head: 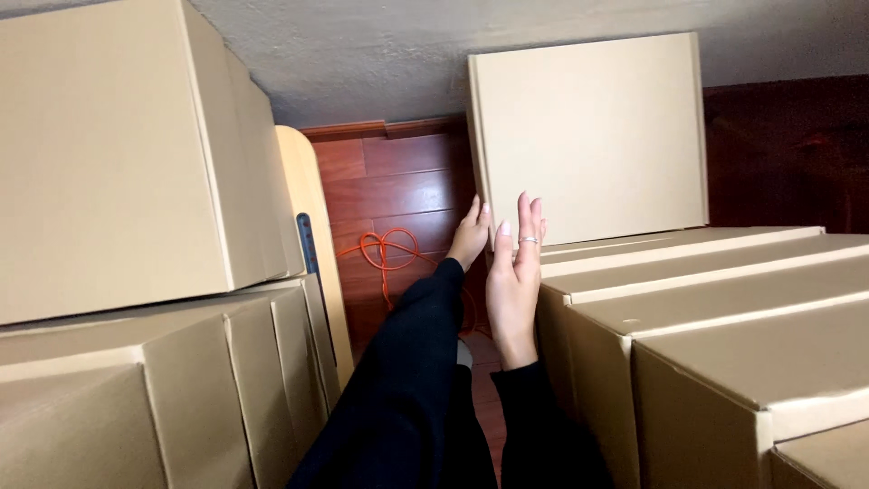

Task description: Unboxing a grey t-shirt and denim shorts from cardboard boxes, removing them from plastic bags, and hanging them on a garment rack.

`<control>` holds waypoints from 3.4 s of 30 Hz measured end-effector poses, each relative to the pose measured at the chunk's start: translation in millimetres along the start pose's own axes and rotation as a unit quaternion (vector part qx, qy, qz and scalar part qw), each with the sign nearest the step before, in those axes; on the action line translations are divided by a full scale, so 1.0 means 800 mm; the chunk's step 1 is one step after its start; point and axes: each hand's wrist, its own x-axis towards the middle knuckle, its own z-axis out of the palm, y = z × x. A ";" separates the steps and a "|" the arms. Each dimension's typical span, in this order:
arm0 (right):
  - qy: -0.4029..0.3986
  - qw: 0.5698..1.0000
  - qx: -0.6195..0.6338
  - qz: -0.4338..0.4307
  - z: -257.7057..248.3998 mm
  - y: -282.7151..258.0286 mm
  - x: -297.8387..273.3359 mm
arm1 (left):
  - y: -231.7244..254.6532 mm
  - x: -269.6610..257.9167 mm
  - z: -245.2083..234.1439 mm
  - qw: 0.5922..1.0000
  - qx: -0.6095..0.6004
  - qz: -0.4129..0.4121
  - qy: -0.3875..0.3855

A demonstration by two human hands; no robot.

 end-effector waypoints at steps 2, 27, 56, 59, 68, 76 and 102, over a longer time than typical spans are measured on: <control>0.000 1.000 -0.005 0.008 0.002 0.000 -0.005 | -0.005 0.001 -0.002 1.000 0.000 0.009 0.024; 0.044 0.999 0.012 -0.013 -0.001 -0.041 -0.018 | 0.083 -0.038 -0.040 0.958 0.154 0.215 0.109; 0.024 0.963 0.264 -0.050 -0.301 -0.319 -0.270 | 0.312 -0.634 0.011 0.929 -0.202 0.235 0.204; 0.029 0.977 0.163 -0.131 -0.355 -0.308 -0.271 | 0.320 -0.655 0.032 0.927 -0.205 0.244 0.196; 0.122 0.794 -0.321 -0.502 -0.558 -0.206 -0.203 | 0.303 -0.638 0.098 0.920 -0.131 0.279 0.241; 0.050 0.824 -0.397 -0.401 -0.661 -0.137 -0.116 | 0.263 -0.607 0.172 0.943 -0.066 0.182 0.269; -0.276 0.909 0.270 0.159 -0.752 -0.141 -0.014 | 0.318 -0.651 0.259 0.919 -0.241 0.092 0.299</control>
